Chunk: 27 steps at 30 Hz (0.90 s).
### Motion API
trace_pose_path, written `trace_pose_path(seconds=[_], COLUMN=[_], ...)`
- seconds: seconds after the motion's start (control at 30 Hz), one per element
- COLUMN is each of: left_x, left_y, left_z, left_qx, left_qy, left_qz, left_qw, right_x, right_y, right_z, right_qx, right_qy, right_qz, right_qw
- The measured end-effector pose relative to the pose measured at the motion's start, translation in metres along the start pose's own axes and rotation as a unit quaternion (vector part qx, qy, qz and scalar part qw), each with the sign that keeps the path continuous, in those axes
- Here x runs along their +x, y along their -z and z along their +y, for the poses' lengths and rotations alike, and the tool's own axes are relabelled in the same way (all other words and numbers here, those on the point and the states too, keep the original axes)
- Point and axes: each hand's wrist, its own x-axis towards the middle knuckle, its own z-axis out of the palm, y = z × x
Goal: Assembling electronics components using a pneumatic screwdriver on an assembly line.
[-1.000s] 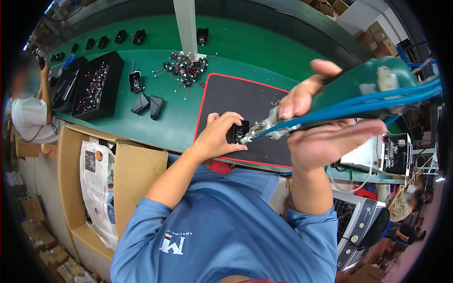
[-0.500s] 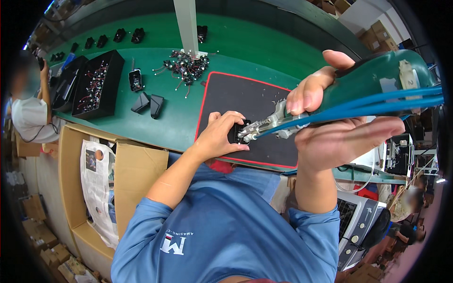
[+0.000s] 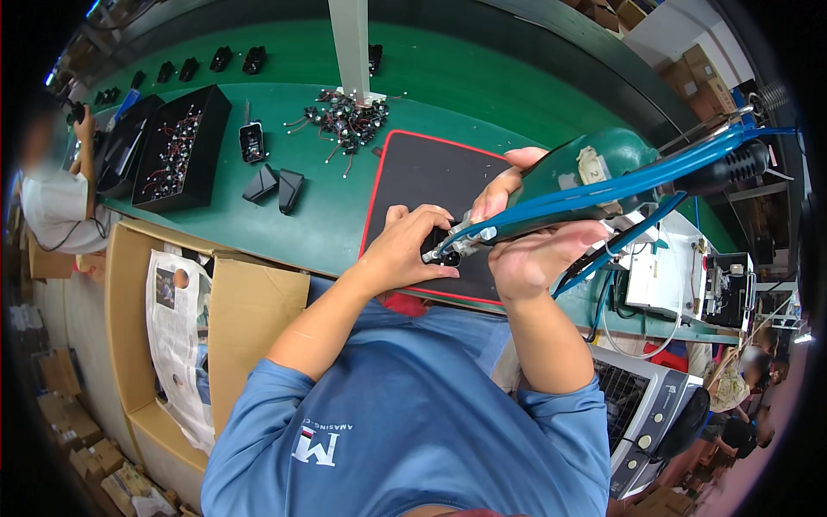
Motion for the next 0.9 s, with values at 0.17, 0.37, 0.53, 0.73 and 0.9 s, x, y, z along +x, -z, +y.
trace_pose_path(seconds=[0.17,0.37,0.53,0.73,0.9], left_x=[0.0,-0.001,-0.003,-0.001,0.006], left_y=[-0.001,-0.002,-0.003,0.002,0.002], left_z=[-0.002,-0.002,-0.004,-0.007,-0.004], left_qx=[0.005,-0.003,-0.005,0.002,-0.016], left_qy=[-0.016,-0.013,-0.014,0.013,-0.008], left_qz=[-0.002,-0.001,0.003,-0.022,-0.019], left_qw=[1.0,1.0,1.0,1.0,1.0], right_x=[-0.001,-0.001,-0.007,-0.003,0.034], right_y=[0.003,0.004,0.004,0.001,0.019], right_z=[0.005,0.006,0.012,0.015,-0.022], right_qx=[0.009,0.026,0.028,0.021,0.156], right_qy=[0.002,0.0,-0.007,-0.025,0.036], right_qz=[0.007,0.007,0.001,-0.007,-0.026], right_qw=[1.0,1.0,1.0,0.999,0.987])
